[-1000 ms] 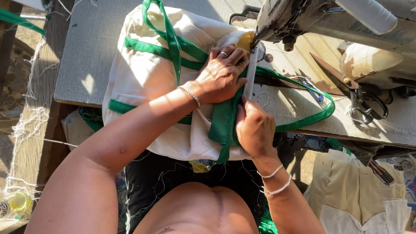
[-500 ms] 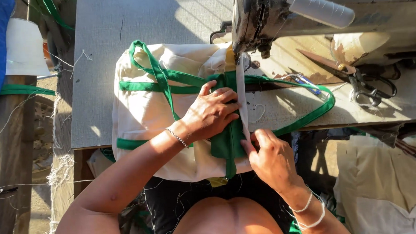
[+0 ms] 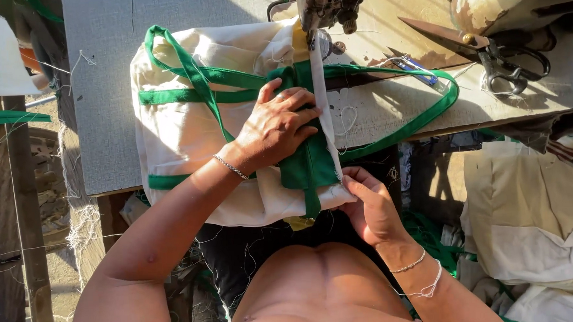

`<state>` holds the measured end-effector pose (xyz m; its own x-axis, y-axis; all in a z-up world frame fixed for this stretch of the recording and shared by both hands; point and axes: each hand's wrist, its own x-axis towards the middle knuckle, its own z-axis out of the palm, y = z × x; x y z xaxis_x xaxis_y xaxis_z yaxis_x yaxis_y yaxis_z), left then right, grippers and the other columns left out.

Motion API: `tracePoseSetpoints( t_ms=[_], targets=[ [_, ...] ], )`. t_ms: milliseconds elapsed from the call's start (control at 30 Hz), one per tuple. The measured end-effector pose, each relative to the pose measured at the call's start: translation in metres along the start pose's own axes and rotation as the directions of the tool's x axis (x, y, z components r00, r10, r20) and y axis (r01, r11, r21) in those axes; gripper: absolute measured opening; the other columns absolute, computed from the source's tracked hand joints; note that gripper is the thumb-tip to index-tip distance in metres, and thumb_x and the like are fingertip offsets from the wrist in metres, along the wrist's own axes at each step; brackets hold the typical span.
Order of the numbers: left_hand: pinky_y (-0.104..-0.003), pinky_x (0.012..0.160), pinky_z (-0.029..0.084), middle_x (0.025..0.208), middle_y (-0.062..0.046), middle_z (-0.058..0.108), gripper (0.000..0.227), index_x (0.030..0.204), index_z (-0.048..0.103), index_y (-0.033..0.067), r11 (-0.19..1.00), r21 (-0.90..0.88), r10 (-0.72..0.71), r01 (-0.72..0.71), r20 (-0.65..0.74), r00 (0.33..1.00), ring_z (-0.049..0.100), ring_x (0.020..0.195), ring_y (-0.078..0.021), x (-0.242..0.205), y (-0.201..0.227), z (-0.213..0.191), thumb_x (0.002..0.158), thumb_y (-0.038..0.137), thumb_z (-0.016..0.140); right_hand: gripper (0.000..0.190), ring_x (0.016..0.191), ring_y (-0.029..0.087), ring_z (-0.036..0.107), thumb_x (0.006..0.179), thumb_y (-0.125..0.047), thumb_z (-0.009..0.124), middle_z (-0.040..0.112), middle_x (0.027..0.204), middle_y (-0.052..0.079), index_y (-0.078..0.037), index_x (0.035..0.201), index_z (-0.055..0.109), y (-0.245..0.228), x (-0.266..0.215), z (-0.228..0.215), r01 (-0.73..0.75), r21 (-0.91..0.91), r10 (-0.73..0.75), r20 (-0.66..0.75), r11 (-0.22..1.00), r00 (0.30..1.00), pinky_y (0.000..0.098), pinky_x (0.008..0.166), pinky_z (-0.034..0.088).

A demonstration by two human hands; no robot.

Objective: Sewing green fabric straps onto a white canvas tote bag using an industrial sewing machine.

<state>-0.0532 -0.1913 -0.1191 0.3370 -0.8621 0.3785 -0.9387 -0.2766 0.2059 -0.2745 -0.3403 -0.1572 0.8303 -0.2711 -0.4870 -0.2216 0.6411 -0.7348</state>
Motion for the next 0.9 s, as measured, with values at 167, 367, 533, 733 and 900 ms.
tracePoseSetpoints(
  t_ms=[167, 367, 533, 733, 900],
  targets=[
    [-0.057, 0.114, 0.026, 0.124, -0.006, 0.062, 0.034, 0.121, 0.075, 0.0179, 1.000, -0.027, 0.013, -0.014, -0.021, 1.000, 0.056, 0.131, -0.0245, -0.004, -0.004, 0.005, 0.097, 0.041, 0.069, 0.022, 0.064, 0.016, 0.061, 0.089, -0.009, 0.071, 0.058, 0.078, 0.009, 0.002, 0.104, 0.060, -0.013, -0.015, 0.019, 0.157, -0.398, -0.187, -0.038, 0.904, 0.982, 0.0316, 0.056, 0.053],
    [-0.058, 0.113, 0.026, 0.124, -0.007, 0.062, 0.032, 0.121, 0.075, 0.0180, 0.997, -0.067, 0.027, -0.030, -0.041, 0.999, 0.055, 0.131, -0.0260, -0.005, -0.004, 0.007, 0.099, 0.041, 0.068, 0.011, 0.055, 0.018, 0.052, 0.081, -0.002, 0.051, 0.041, 0.063, 0.001, -0.013, 0.084, 0.054, 0.000, -0.039, 0.032, 0.427, -0.884, -0.532, 0.272, 0.191, 0.802, 0.0316, 0.052, 0.045],
    [-0.054, 0.112, 0.027, 0.121, -0.005, 0.062, 0.032, 0.117, 0.075, 0.0193, 0.996, -0.054, 0.055, -0.065, -0.160, 0.986, 0.057, 0.127, -0.0262, -0.002, -0.010, 0.009, 0.093, 0.040, 0.074, 0.026, 0.054, 0.028, 0.057, 0.072, 0.003, 0.051, 0.044, 0.062, 0.001, -0.013, 0.092, 0.051, -0.022, -0.030, 0.035, 0.584, -0.731, -0.295, 0.680, -0.354, 0.672, 0.0367, 0.053, 0.049],
    [-0.056, 0.113, 0.026, 0.120, -0.004, 0.063, 0.033, 0.117, 0.075, 0.0192, 0.992, -0.117, 0.023, -0.051, -0.230, 0.973, 0.058, 0.127, -0.0240, -0.007, -0.011, 0.026, 0.091, 0.039, 0.075, 0.019, 0.084, 0.034, 0.066, 0.102, -0.020, 0.068, 0.063, 0.090, 0.010, -0.008, 0.117, 0.071, -0.109, 0.061, 0.055, 0.622, -0.570, -0.494, 0.810, -0.537, 0.315, 0.0407, 0.072, 0.055],
    [-0.060, 0.113, 0.026, 0.104, -0.006, 0.068, 0.030, 0.112, 0.073, 0.0145, 0.997, -0.064, 0.038, -0.053, -0.208, 0.977, 0.064, 0.122, -0.0263, 0.006, -0.014, 0.001, 0.097, 0.040, 0.068, 0.037, 0.137, 0.038, 0.054, 0.103, -0.035, 0.059, 0.062, 0.139, 0.016, -0.005, 0.125, 0.065, -0.113, 0.111, 0.054, 0.782, -0.340, -0.180, 0.940, -0.523, 0.289, 0.0564, 0.107, 0.041]
  ],
)
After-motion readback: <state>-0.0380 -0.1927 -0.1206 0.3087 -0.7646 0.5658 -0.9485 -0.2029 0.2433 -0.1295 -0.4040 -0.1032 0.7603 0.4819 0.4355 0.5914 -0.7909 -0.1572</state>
